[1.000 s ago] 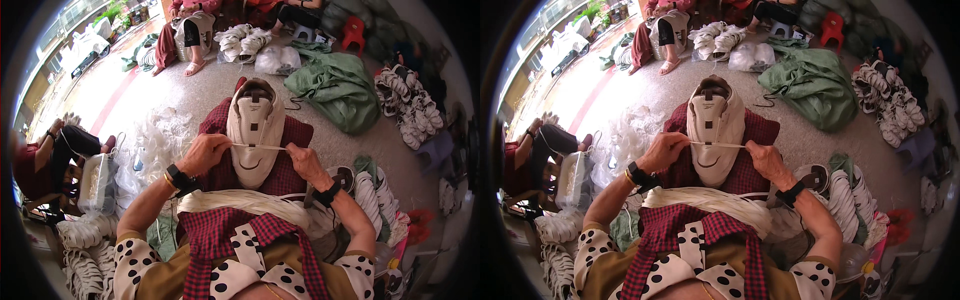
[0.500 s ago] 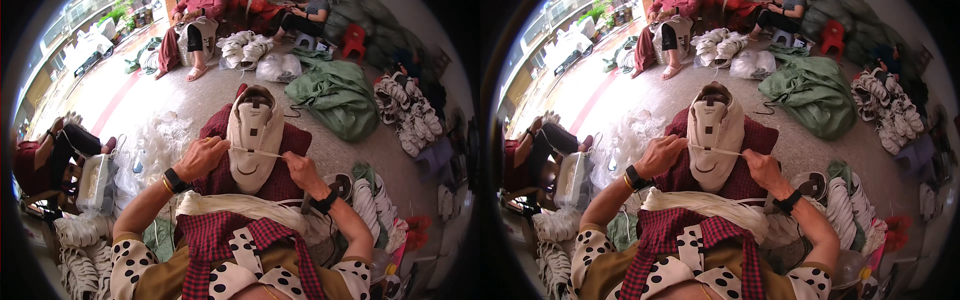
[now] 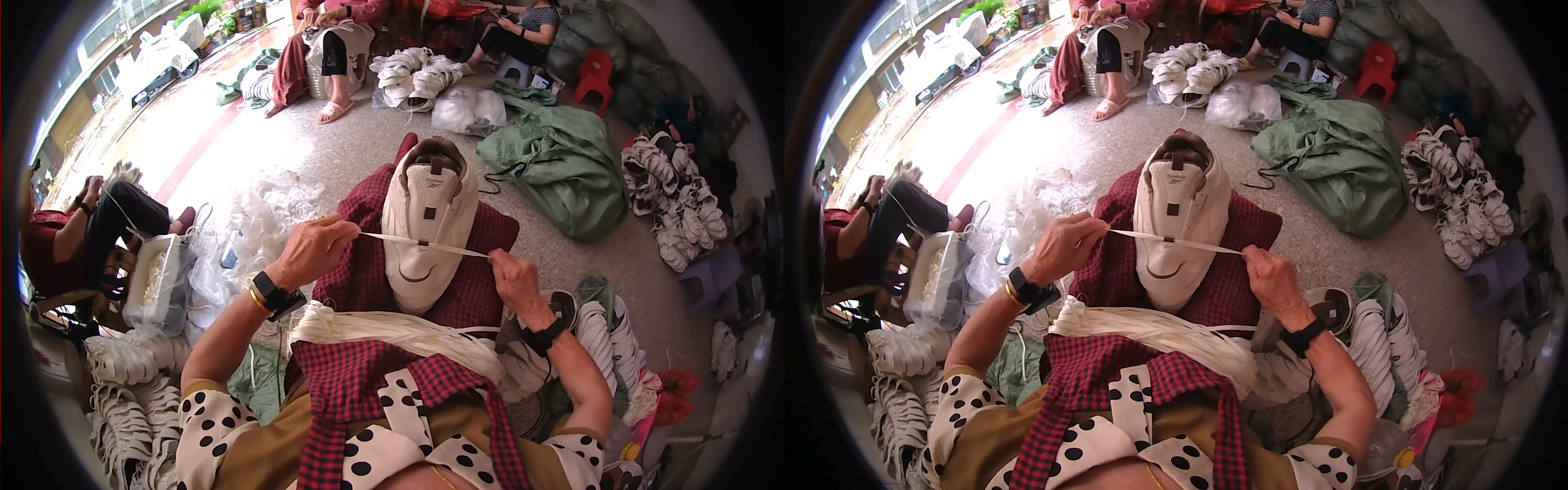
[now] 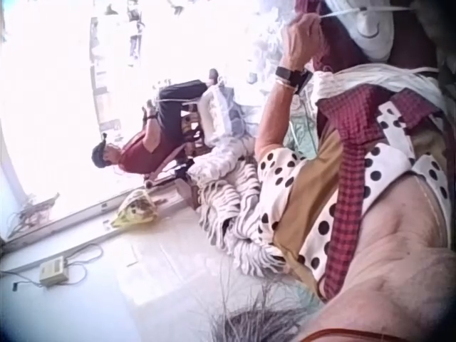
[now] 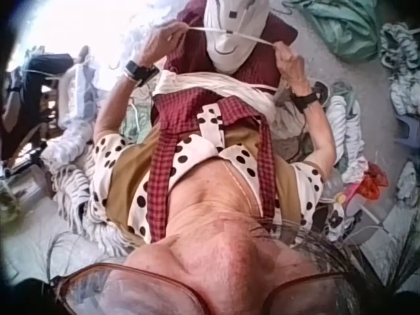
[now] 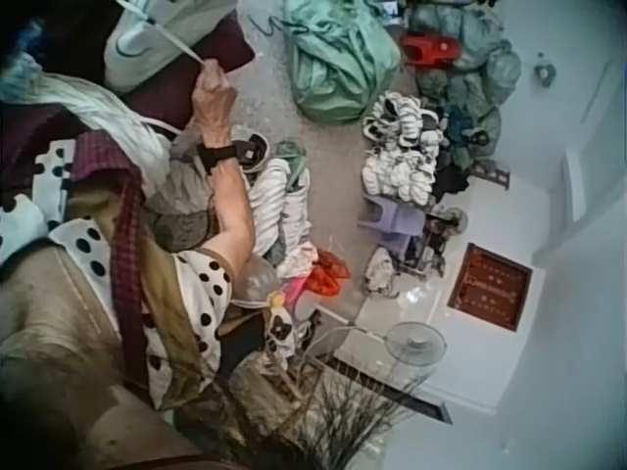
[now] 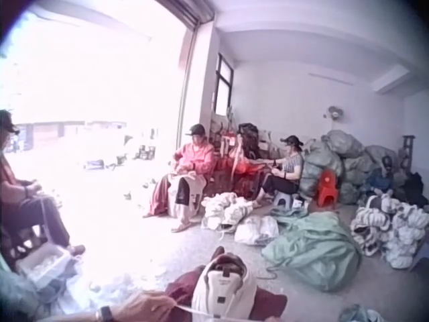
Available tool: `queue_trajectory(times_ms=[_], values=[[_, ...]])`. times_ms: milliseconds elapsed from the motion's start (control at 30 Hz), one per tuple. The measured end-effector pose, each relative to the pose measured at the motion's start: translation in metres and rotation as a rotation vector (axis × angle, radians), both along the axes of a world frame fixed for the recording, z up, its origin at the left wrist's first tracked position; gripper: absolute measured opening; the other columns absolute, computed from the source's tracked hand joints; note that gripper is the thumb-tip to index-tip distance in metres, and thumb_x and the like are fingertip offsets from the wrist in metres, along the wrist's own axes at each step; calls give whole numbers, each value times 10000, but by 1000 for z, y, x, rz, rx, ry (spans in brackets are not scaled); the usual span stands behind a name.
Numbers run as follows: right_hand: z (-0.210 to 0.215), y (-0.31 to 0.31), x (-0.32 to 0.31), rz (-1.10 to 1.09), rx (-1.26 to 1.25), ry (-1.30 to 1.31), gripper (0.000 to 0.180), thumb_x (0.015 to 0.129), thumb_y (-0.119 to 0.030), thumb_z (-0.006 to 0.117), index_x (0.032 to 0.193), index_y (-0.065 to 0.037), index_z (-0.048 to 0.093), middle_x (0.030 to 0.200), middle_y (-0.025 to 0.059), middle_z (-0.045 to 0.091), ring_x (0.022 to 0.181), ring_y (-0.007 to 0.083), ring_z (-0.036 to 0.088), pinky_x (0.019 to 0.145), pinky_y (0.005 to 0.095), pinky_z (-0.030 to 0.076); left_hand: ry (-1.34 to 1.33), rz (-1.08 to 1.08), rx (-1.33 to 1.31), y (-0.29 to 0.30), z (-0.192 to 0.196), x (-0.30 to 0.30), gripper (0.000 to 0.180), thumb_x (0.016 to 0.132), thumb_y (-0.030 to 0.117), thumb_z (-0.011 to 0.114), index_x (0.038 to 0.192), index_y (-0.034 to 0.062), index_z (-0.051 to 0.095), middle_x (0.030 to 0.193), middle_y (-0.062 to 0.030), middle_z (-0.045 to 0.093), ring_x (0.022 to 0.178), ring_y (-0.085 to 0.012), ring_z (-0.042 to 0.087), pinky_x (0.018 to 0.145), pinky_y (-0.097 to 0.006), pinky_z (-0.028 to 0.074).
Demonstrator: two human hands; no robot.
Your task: The recorder is lacing a white shoe upper while sitting on the floor with other workers in a workshop environment.
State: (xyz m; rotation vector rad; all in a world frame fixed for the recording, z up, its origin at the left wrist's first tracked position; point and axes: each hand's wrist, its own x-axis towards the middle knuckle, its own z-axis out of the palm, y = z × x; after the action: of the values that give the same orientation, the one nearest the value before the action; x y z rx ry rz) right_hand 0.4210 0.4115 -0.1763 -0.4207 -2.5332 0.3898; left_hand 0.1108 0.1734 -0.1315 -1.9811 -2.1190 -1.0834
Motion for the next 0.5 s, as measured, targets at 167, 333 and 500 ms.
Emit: queue_trajectory(times_ms=[167,333,500], values=[[-11,28,18,-185,-12,-69,92,959,-96,530,1014,-71,600,796,148,662,721,371,670,600,433,527,1,-6,50,3,-16,9,120,921,74,622,1012,53,697,866,-135,666,743,-353,664,653,-433,538],[-8,22,31,-131,-71,-135,280,918,-55,539,1192,-76,593,1001,171,655,896,367,663,768,442,539,40,3,87,13,-16,7,115,920,54,645,1021,44,699,800,-147,635,688,-341,645,590,-410,499],[30,-14,-6,13,3,17,471,759,13,587,1226,-7,528,1189,177,566,1137,372,547,969,477,431,41,-1,26,13,-12,10,117,929,50,640,1026,32,702,820,-151,637,696,-330,644,604,-394,497]])
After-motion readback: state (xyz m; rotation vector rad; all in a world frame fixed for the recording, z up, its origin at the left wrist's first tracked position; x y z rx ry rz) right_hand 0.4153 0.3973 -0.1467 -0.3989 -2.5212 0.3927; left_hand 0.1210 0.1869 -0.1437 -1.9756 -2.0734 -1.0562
